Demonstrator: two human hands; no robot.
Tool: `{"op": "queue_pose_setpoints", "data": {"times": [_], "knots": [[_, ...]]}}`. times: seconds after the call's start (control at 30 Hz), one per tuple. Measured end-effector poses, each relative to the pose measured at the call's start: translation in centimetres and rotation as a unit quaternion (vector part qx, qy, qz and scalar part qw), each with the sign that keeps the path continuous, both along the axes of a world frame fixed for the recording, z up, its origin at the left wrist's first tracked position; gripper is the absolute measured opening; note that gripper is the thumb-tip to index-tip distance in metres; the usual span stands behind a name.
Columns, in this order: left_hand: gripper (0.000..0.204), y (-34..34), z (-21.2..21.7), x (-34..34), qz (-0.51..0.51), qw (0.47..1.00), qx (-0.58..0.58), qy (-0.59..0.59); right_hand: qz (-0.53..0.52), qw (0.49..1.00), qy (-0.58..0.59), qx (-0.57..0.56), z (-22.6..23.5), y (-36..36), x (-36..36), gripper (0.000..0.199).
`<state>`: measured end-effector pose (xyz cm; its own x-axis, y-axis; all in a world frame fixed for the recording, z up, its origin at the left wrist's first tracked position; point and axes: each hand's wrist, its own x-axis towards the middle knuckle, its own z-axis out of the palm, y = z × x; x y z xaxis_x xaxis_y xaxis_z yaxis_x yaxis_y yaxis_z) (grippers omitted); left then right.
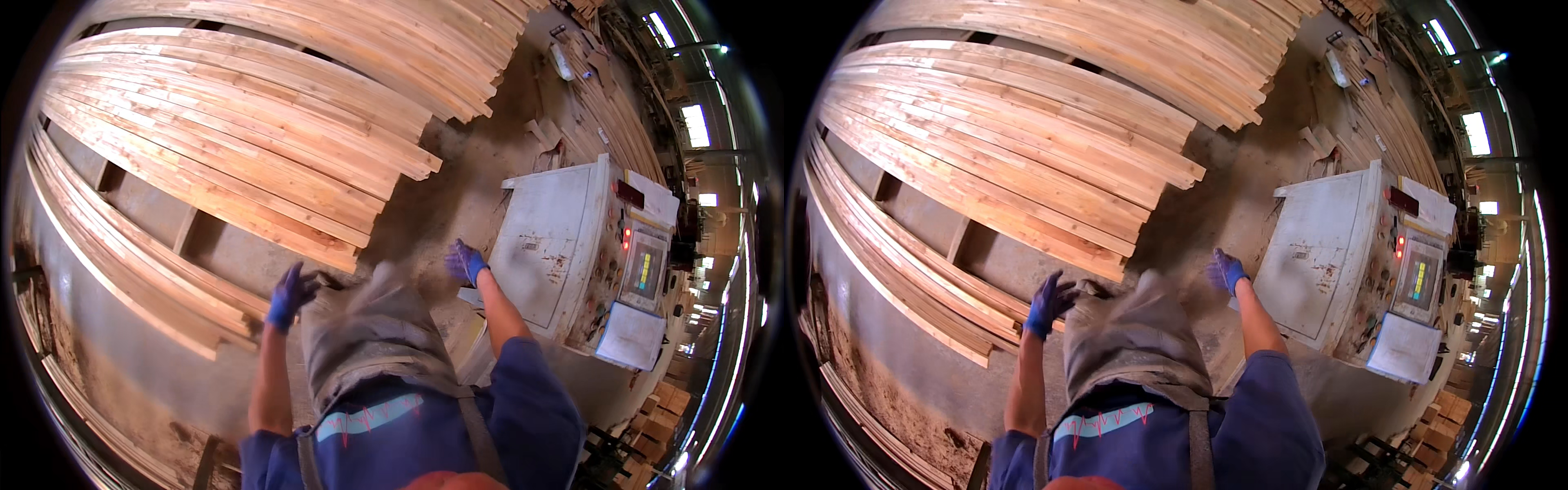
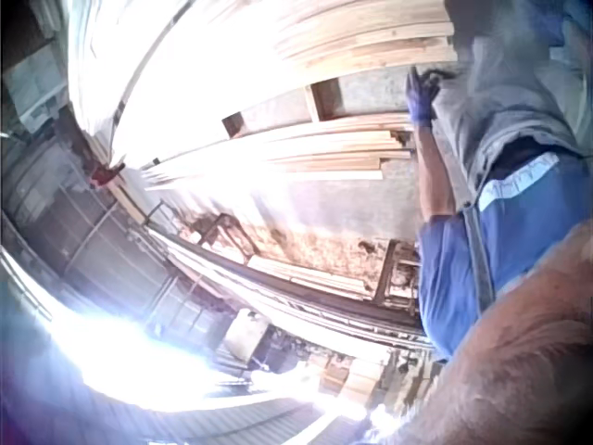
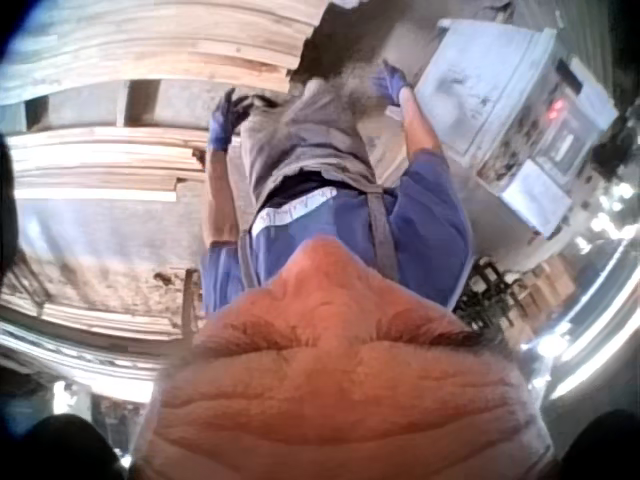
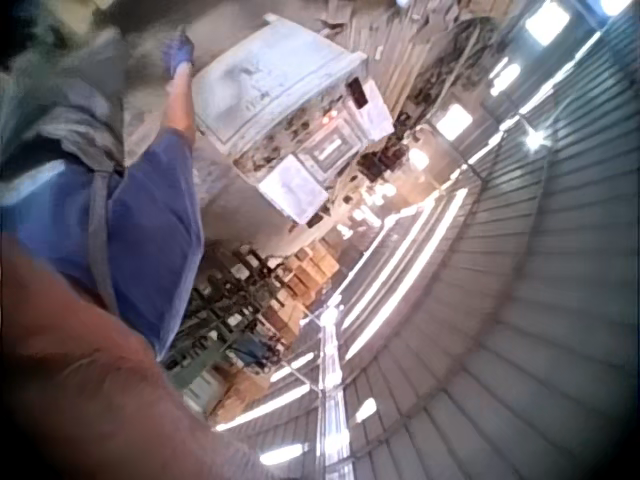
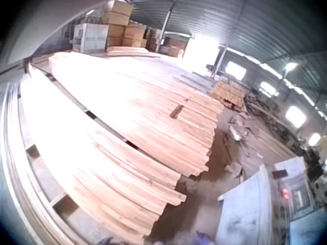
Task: The person picks up wooden planks from a stack and places them onto a metal rack. They then use a brush to apply a white substance, likely glue, to the planks. This process is repeated for several planks.
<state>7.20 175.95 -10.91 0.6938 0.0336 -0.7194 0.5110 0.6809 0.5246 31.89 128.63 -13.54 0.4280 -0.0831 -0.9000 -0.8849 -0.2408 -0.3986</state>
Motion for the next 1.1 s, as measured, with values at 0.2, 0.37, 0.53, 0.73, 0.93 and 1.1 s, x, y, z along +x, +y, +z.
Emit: {"op": "queue_pose_setpoints", "data": {"times": [0.2,0.37,0.53,0.73,0.93,1.1], "knots": [[0.067,-6.8,-0.9,21.2,-0.084,0.996,0.021,0.037,0.087,0.995,-0.015,-0.056,-2.5,-1.6,17.7,0.058],[0.074,-13.9,-6.6,34.7,-0.103,0.993,-0.004,0.060,0.223,0.972,-0.019,-0.078,-13.1,3.1,34.6,0.051],[0.077,-19.6,-11.3,42.6,-0.115,0.983,0.068,0.125,0.408,0.913,0.000,-0.006,-25.5,10.3,39.2,0.031],[0.052,-24.4,-16.0,46.7,0.063,0.996,0.069,0.000,0.554,0.829,-0.069,-0.018,-34.2,6.9,34.8,0.034],[0.048,-25.7,-17.6,46.9,0.056,0.996,-0.014,0.063,0.638,0.763,-0.106,-0.027,-37.4,5.3,32.3,0.038],[0.051,-25.3,-19.0,44.5,0.041,0.999,-0.006,0.033,0.698,0.703,-0.106,-0.079,-38.0,7.2,31.8,0.042]]}}
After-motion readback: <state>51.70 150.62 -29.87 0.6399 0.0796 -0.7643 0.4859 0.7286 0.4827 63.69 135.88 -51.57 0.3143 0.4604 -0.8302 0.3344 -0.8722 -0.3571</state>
